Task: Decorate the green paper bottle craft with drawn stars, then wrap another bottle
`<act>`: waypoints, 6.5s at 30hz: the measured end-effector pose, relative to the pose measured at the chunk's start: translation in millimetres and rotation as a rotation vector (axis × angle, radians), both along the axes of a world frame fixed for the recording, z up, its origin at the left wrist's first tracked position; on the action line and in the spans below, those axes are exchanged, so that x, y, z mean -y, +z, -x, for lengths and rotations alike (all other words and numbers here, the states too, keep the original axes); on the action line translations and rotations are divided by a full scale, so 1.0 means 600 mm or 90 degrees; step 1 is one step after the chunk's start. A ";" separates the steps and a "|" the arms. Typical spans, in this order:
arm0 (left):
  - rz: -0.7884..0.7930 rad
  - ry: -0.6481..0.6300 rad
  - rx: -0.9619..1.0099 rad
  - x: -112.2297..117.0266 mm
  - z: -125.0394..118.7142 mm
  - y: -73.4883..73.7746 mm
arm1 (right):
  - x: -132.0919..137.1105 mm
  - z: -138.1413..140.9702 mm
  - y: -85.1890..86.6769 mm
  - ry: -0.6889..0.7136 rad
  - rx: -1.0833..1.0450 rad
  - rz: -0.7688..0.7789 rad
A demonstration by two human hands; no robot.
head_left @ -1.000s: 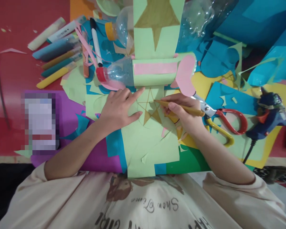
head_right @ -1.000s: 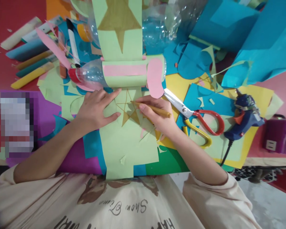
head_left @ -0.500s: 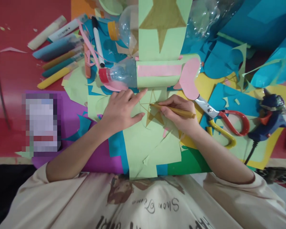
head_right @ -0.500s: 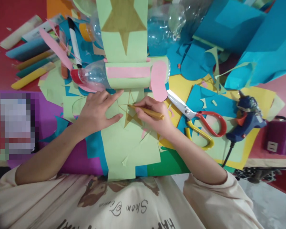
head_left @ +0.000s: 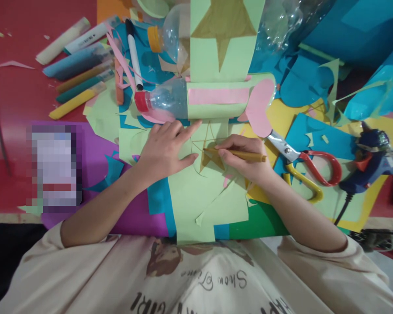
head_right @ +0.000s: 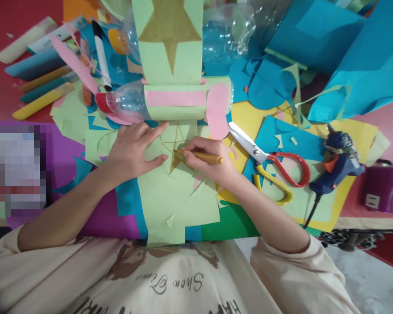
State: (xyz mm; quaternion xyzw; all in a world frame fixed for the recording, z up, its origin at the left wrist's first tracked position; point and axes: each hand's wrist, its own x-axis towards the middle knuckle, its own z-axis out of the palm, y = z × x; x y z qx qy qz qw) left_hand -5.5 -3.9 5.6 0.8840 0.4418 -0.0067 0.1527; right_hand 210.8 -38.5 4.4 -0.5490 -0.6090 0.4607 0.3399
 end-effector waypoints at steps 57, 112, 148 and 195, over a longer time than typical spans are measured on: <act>0.010 0.009 -0.007 -0.002 -0.001 0.005 | -0.001 -0.002 -0.003 -0.062 -0.046 0.004; 0.019 0.005 -0.017 -0.004 -0.002 0.005 | -0.001 -0.007 -0.005 -0.078 -0.058 -0.014; 0.015 0.008 0.001 -0.003 0.001 0.001 | 0.001 -0.003 -0.006 -0.110 -0.031 -0.029; 0.028 0.021 0.017 -0.004 -0.001 0.005 | 0.000 -0.009 0.006 0.013 0.010 -0.003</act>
